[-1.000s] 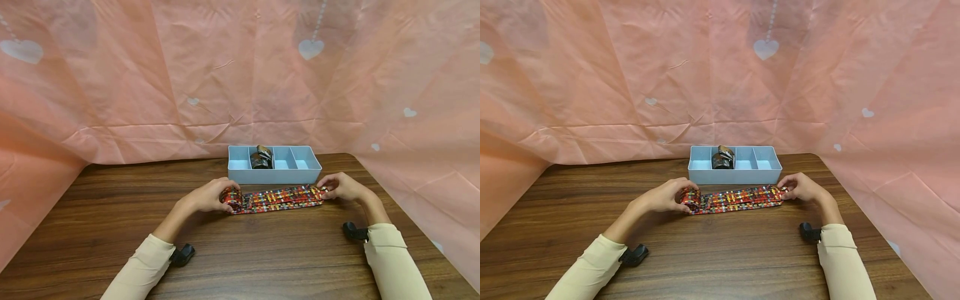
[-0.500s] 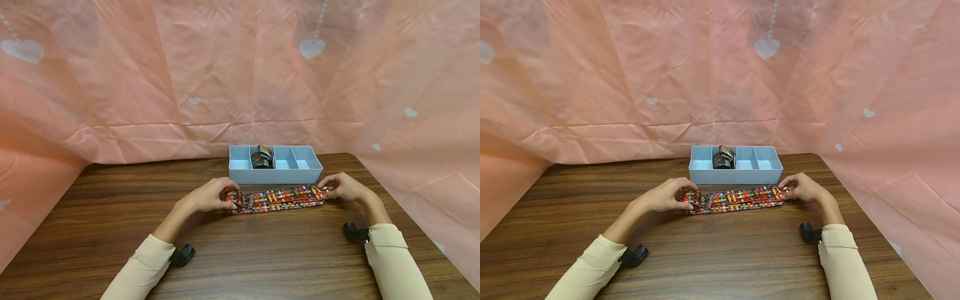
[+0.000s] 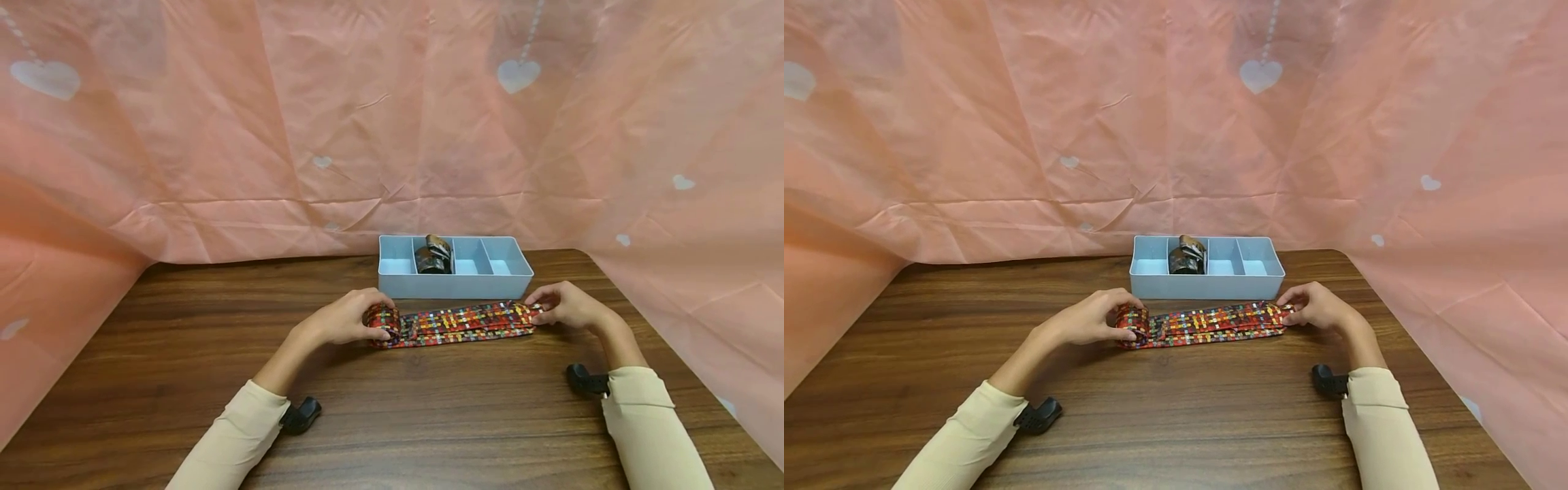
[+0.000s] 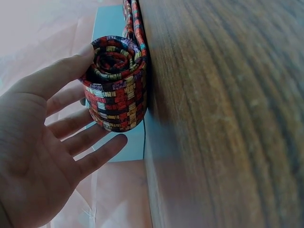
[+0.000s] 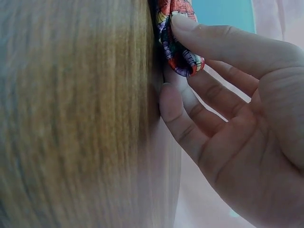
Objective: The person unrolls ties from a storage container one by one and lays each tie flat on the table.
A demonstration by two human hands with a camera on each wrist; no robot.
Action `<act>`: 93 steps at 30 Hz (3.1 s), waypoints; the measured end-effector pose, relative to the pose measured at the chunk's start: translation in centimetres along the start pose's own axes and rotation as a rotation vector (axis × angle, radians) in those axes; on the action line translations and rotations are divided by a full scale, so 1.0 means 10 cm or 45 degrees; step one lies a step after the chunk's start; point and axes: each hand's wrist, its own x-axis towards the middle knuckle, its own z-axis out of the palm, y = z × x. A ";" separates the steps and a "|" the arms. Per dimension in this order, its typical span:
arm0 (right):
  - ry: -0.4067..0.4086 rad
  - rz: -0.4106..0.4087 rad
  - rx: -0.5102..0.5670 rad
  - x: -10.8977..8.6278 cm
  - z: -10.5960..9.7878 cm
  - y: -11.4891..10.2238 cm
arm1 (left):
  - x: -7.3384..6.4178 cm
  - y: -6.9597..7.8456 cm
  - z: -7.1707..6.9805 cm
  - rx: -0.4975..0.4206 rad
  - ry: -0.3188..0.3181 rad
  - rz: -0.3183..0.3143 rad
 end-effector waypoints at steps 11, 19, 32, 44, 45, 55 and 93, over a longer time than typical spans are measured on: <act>0.015 -0.016 -0.025 0.01 0.00 0.00 | 0.00 0.00 -0.01 0.016 0.017 0.005; -0.001 0.002 0.003 0.00 -0.01 -0.01 | -0.02 -0.01 -0.02 0.035 0.022 -0.002; -0.007 -0.012 0.050 0.00 0.02 -0.01 | -0.06 -0.02 -0.04 0.040 -0.013 -0.024; -0.003 -0.037 0.030 -0.01 0.01 -0.01 | -0.08 -0.05 -0.05 0.063 -0.016 0.011; -0.003 -0.037 0.027 0.00 0.01 -0.01 | -0.09 -0.05 -0.06 0.064 -0.017 0.013; -0.005 -0.043 0.029 0.00 0.02 0.01 | -0.11 -0.04 -0.09 0.042 -0.052 -0.010; 0.024 -0.059 -0.027 0.03 0.04 0.04 | -0.11 -0.02 -0.12 0.048 -0.098 -0.042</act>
